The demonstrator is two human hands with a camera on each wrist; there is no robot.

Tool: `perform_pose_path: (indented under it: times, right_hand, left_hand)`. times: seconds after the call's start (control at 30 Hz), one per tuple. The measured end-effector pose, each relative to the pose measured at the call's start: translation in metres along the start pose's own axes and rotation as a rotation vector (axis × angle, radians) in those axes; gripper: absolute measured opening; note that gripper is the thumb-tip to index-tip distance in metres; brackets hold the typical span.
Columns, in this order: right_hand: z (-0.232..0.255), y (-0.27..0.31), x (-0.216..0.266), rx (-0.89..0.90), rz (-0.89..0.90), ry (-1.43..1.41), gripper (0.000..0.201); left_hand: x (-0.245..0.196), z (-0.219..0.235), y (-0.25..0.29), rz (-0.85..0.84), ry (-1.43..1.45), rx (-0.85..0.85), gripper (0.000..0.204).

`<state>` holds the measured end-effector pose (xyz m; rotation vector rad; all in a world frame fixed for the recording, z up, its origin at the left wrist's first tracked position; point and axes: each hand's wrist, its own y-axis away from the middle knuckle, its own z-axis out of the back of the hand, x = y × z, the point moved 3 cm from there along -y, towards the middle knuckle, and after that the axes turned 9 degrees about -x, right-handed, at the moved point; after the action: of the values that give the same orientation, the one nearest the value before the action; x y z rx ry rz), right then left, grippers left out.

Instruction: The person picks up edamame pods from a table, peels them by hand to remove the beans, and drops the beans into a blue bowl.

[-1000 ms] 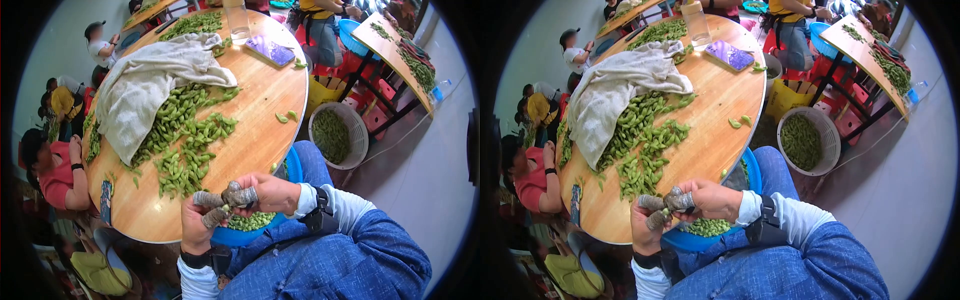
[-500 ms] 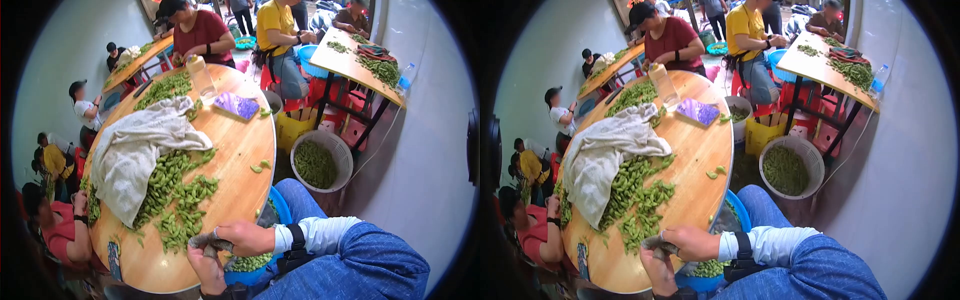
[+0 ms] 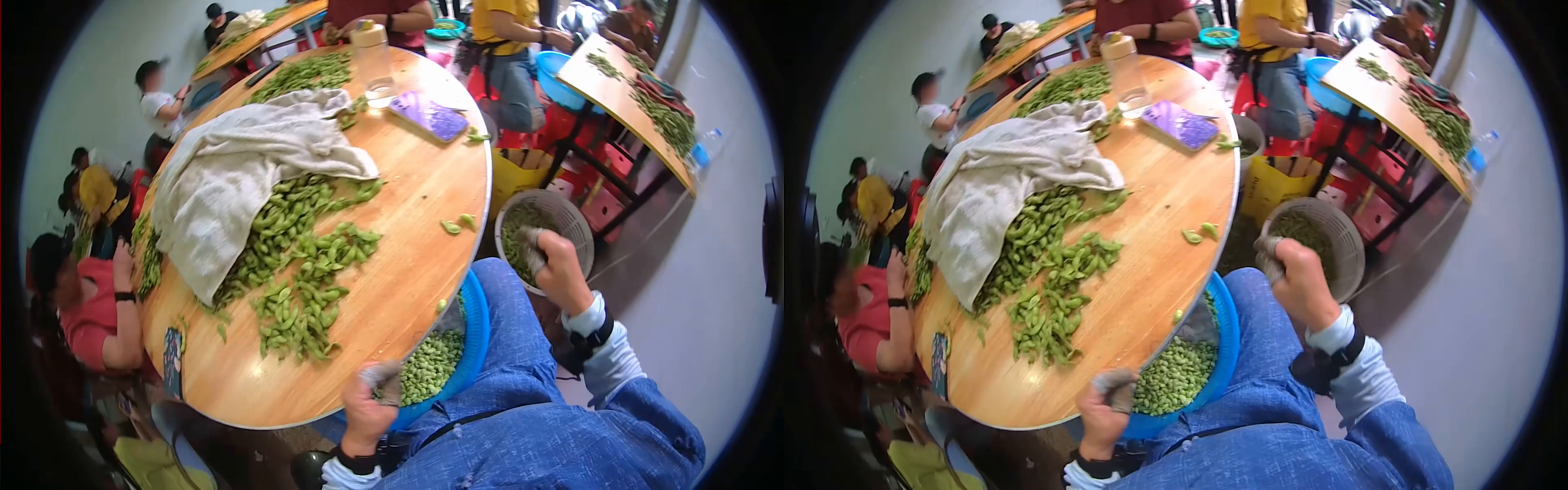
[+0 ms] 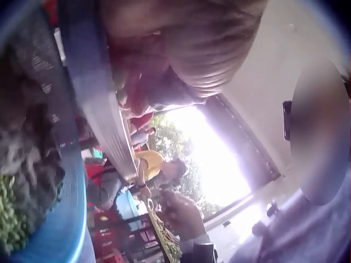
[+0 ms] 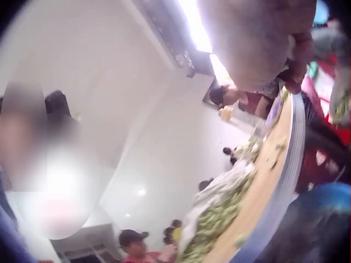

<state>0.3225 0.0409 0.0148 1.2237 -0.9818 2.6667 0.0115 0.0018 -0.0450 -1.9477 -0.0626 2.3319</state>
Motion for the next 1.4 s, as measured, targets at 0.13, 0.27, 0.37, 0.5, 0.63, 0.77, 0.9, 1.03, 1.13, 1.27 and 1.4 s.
perform_pose_path:
  times: [0.13,0.27,0.37,0.5,0.63,0.77,0.9,1.03,1.13,1.27,1.4]
  right_hand:
    - [-0.049,0.012,0.035,0.188,0.129,-0.161,0.018]
    - [-0.089,0.027,0.053,0.475,0.172,-0.175,0.017]
    - [-0.101,0.043,0.074,0.718,0.176,-0.431,0.017]
    - [-0.112,0.042,0.084,0.729,0.117,-0.491,0.017]
    - [-0.12,0.037,0.087,0.674,0.099,-0.517,0.018]
    - [-0.12,0.044,0.085,0.679,0.015,-0.489,0.022]
    - [-0.117,0.045,0.083,0.667,-0.044,-0.465,0.026]
    - [-0.115,0.044,0.081,0.676,-0.061,-0.475,0.026]
    - [-0.116,0.044,0.082,0.67,-0.093,-0.507,0.025]
    - [-0.116,0.04,0.089,0.639,-0.055,-0.538,0.027]
    - [-0.127,0.042,0.093,0.823,-0.187,-0.641,0.033]
  left_hand:
    - [-0.021,-0.01,0.001,-0.179,0.095,0.142,0.01]
    - [-0.021,0.01,0.009,-0.163,0.136,-0.034,0.012]
    - [-0.027,0.041,0.007,0.021,0.031,-0.232,0.014]
    - [-0.035,0.084,-0.039,0.0,-0.201,-0.259,0.015]
    - [-0.042,0.104,-0.097,-0.109,-0.36,-0.2,0.017]
    - [-0.034,0.1,-0.148,-0.225,-0.599,-0.109,0.02]
    - [-0.015,0.093,-0.176,-0.272,-0.815,0.025,0.021]
    - [-0.014,0.095,-0.178,-0.203,-0.864,0.063,0.02]
    - [-0.007,0.106,-0.173,-0.228,-0.901,0.035,0.019]
    - [-0.026,0.11,-0.152,-0.237,-0.82,-0.099,0.016]
    - [-0.047,0.102,-0.113,-0.108,-0.194,-0.313,0.017]
